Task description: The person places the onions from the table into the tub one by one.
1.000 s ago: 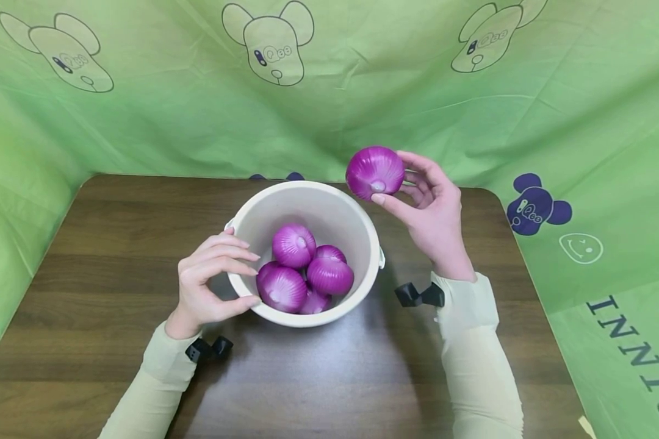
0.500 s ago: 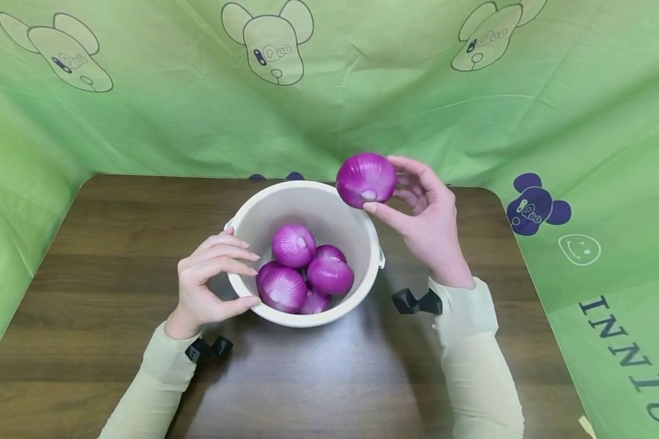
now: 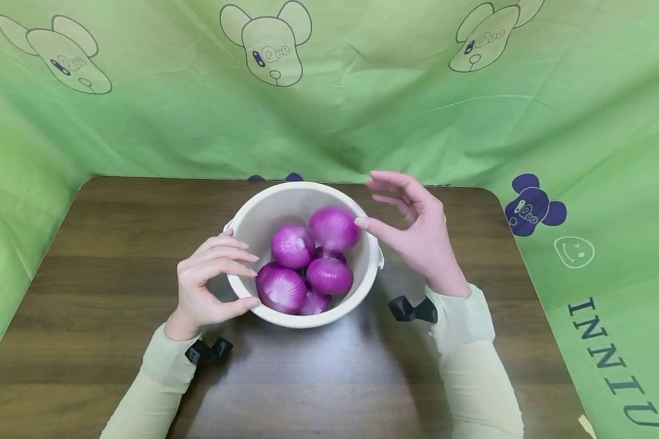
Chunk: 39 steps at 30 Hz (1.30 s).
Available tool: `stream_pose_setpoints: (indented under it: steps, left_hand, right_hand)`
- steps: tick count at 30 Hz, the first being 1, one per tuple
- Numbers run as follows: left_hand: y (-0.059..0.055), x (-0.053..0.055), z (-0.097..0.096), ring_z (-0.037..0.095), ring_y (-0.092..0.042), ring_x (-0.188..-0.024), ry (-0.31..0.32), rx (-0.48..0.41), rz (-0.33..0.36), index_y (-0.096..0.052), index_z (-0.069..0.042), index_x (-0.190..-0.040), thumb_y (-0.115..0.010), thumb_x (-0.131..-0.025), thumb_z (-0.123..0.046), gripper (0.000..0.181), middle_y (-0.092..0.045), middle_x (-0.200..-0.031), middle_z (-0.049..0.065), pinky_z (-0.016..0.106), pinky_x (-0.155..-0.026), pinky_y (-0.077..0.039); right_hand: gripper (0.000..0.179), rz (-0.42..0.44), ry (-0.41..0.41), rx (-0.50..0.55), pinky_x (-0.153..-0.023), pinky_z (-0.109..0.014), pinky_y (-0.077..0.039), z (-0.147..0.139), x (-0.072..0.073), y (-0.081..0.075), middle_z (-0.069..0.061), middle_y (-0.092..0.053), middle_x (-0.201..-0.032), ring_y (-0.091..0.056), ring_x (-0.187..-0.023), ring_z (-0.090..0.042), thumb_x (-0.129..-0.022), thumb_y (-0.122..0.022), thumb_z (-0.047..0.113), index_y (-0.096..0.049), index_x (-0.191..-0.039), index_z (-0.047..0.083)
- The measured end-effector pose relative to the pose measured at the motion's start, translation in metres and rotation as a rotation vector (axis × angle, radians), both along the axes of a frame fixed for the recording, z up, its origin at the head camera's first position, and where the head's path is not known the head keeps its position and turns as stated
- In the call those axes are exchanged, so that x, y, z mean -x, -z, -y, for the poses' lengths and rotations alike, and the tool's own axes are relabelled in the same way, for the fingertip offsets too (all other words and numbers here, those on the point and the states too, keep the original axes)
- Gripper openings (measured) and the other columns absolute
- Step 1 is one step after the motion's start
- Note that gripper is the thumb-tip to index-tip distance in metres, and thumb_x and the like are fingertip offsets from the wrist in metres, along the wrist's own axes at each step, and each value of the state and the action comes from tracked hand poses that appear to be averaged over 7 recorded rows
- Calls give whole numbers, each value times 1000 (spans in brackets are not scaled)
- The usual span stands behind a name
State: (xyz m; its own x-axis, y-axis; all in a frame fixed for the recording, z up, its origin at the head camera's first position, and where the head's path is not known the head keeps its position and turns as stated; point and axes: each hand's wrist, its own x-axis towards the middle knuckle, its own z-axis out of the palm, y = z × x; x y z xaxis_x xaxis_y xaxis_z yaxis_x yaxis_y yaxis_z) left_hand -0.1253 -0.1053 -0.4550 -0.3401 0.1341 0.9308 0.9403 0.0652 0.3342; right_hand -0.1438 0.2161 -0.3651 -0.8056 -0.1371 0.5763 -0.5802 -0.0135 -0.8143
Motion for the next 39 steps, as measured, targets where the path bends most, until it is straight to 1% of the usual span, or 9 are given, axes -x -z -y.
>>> stream_pose_setpoints:
  steps: [6,12,19,25,28,30,33,35,39]
  left_hand:
    - [0,-2,1,35,-67,-89,-5,1,-4,-77,-6,-83,-93,-71,-31,31,-75,-91,11,51,-102,-48]
    - [1,-5,2,36,-67,-89,-18,-5,-7,-77,-6,-83,-92,-71,-32,32,-75,-91,11,51,-102,-48]
    - [1,-5,4,36,-66,-90,-14,0,1,-77,-6,-84,-92,-72,-32,32,-75,-92,11,50,-103,-47]
    - [2,-4,7,36,-66,-89,-7,1,-2,-77,-6,-83,-92,-72,-32,32,-74,-91,12,50,-102,-48]
    - [2,-3,8,36,-67,-89,-7,7,-2,-77,-6,-83,-92,-72,-32,33,-74,-91,11,50,-102,-48]
    - [3,-3,9,36,-67,-89,-6,11,-1,-77,-6,-84,-92,-72,-32,33,-74,-91,11,51,-102,-48]
    - [3,-2,9,35,-66,-89,-4,14,2,-77,-6,-84,-93,-72,-32,32,-74,-90,11,51,-101,-48]
    - [3,-1,9,34,-67,-88,-4,14,0,-77,-6,-83,-93,-71,-31,32,-74,-90,11,51,-102,-48]
    - [1,0,10,34,-67,-91,10,21,16,-77,-6,-85,-92,-73,-31,32,-75,-92,12,52,-102,-47]
  right_hand:
    - [52,9,-18,19,-102,-40,-49,5,0,4,-32,-60,-125,-59,-116,-38,-76,-69,-27,-59,-126,-16]
    - [47,4,-27,2,-103,-40,-48,8,1,8,-31,-61,-125,-60,-117,-38,-80,-69,-23,-60,-125,-16]
    - [42,17,12,-32,-103,-40,-48,9,2,12,-27,-64,-124,-61,-117,-36,-85,-70,-16,-62,-126,-12]
    - [40,36,53,-42,-104,-38,-48,6,5,19,-24,-64,-126,-61,-119,-32,-89,-69,-12,-62,-128,-10]
    - [37,43,95,-66,-105,-34,-47,2,6,23,-21,-64,-130,-60,-123,-28,-94,-66,-8,-62,-131,-8]
    - [35,53,137,-103,-106,-31,-46,0,7,24,-18,-63,-134,-57,-126,-25,-99,-62,-3,-62,-134,-5]
    - [34,65,191,-176,-107,-30,-43,-5,8,26,-14,-60,-140,-53,-132,-24,-105,-53,7,-61,-138,0]
    - [36,73,201,-205,-109,-31,-42,-7,10,26,-12,-58,-143,-50,-135,-23,-108,-48,12,-59,-141,2]
    - [39,74,179,-208,-113,-37,-39,-11,12,28,-13,-54,-148,-46,-139,-26,-111,-40,17,-56,-143,1]
